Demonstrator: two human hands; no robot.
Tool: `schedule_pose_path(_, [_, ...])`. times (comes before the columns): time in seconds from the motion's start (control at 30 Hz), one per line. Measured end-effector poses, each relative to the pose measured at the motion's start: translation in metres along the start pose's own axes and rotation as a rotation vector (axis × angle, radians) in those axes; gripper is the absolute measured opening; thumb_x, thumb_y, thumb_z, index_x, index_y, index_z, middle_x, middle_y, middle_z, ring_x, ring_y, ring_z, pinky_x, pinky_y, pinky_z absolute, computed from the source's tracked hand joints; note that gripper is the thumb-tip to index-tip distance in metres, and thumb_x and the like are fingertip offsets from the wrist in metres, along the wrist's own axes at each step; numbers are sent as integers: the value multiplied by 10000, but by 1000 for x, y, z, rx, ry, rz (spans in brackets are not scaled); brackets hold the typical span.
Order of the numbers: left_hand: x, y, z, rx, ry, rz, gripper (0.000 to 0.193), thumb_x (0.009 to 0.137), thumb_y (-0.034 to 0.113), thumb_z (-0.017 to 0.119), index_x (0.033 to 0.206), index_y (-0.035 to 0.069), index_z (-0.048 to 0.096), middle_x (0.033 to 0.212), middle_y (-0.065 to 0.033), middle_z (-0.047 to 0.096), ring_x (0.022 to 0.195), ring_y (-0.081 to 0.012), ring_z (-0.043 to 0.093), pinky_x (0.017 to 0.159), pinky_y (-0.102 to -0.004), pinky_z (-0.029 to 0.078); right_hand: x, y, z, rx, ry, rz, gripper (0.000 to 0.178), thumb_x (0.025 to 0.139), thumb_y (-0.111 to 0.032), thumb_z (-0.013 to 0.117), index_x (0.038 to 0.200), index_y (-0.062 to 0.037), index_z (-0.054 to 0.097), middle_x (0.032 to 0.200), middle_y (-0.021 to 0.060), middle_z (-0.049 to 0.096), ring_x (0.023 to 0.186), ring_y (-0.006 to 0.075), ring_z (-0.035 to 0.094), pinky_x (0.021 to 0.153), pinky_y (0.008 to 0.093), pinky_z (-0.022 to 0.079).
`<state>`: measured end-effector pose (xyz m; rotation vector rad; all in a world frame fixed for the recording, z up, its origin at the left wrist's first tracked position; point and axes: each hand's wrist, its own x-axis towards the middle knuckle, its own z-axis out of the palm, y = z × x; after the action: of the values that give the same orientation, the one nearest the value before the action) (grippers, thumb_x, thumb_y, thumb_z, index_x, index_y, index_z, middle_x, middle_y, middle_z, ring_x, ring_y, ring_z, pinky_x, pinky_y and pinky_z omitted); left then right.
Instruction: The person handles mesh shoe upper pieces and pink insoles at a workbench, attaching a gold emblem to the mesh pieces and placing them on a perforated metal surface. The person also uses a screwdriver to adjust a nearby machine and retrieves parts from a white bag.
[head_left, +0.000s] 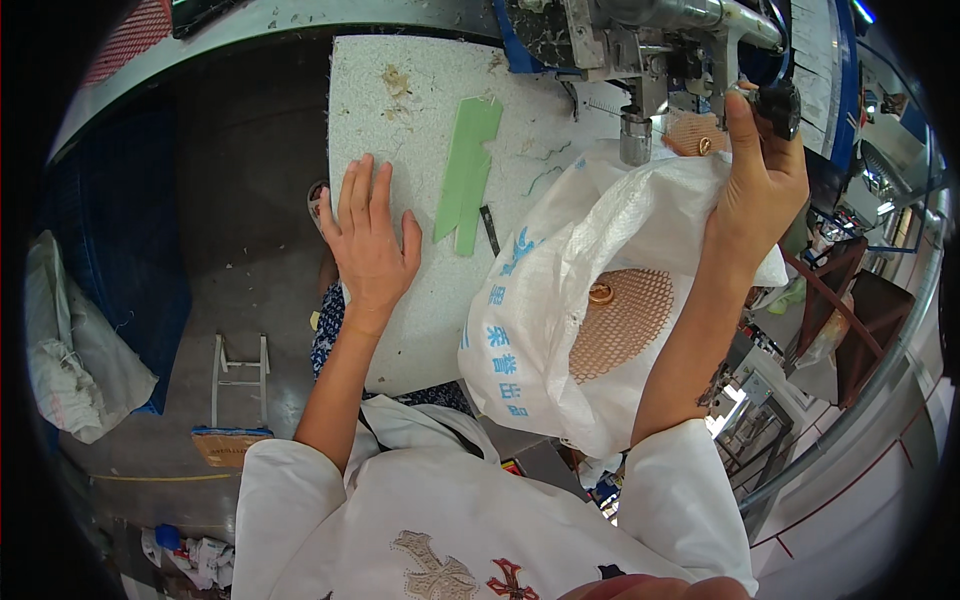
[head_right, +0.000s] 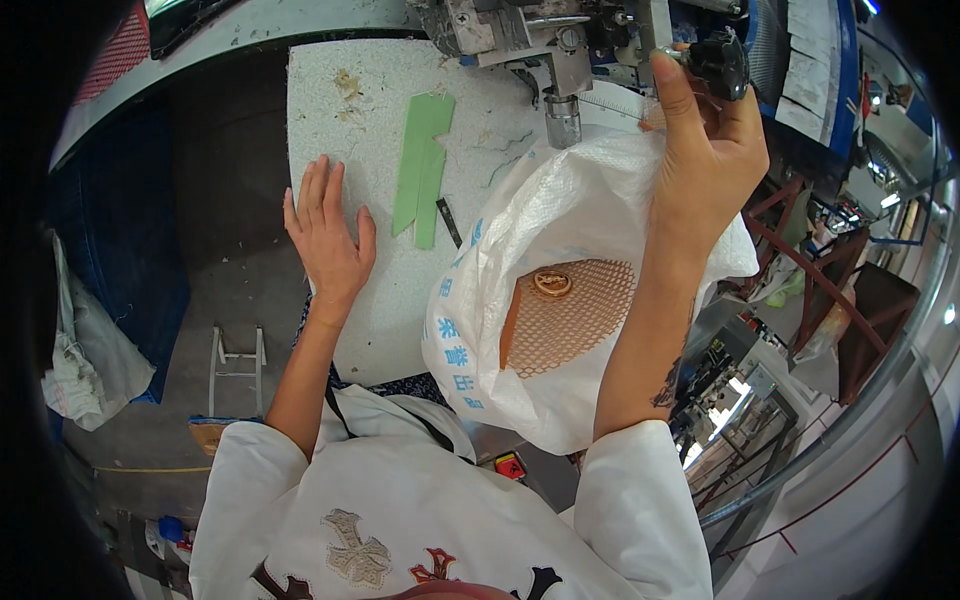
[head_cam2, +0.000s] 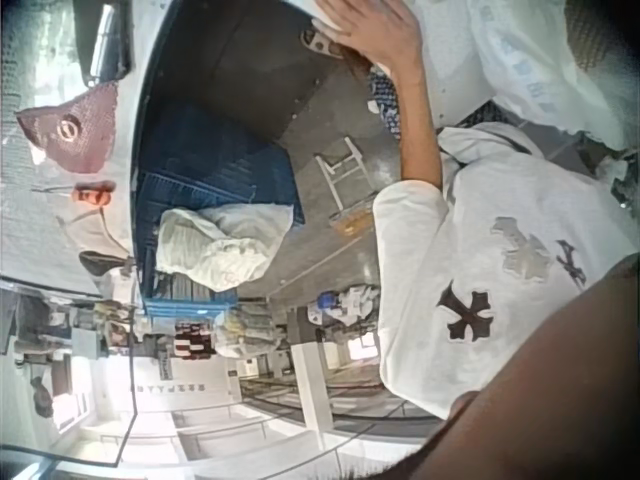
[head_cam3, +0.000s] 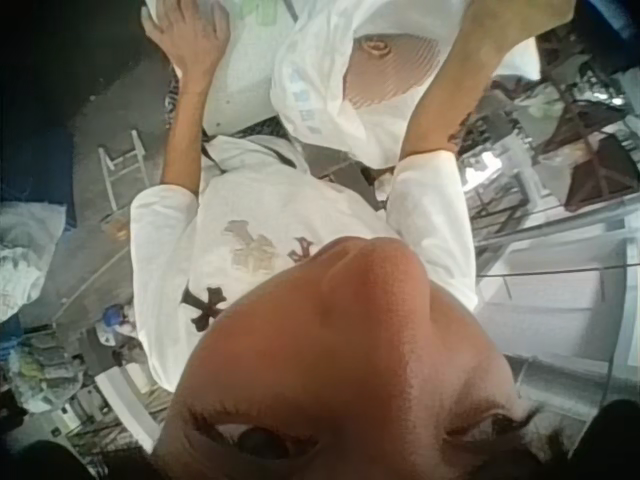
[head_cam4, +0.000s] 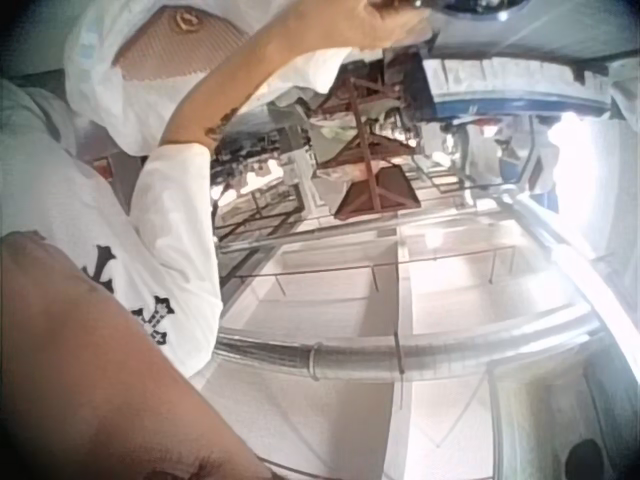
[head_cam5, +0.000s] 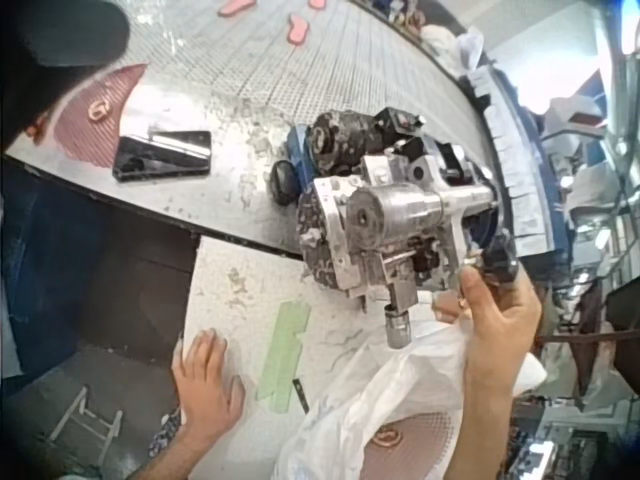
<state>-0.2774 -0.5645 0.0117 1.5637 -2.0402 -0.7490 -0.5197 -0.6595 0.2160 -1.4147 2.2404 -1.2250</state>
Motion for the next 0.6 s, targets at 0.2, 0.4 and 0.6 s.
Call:
schedule_pose_path(0.2, [1,0,0,19,20,1,616,809,149,582,1383,37,389,1454,-127,383,1380,-273,311,1135,-499,150,5,7,-7,-127,-26,-80,286,792,-220,790,967,-21,684,860,29,668,770,89,608,693,231,491])
schedule_pose_path(0.4, [-1,6,-1,19,41,13,619,796,152,591,1373,39,397,1444,-128,391,1369,-279,322,1131,-499,167,-14,-34,-63,-406,38,-247,377,807,-142,749,1138,-4,634,1087,136,652,1056,203,605,935,333,462])
schedule_pose_path(0.6, [10,50,-46,-484,285,-215,519,802,77,555,1308,22,452,1327,-138,464,1272,-266,404,1085,-397,271,-58,74,-283,-344,462,-119,200,962,-129,538,972,31,657,892,78,660,778,117,603,702,249,493])
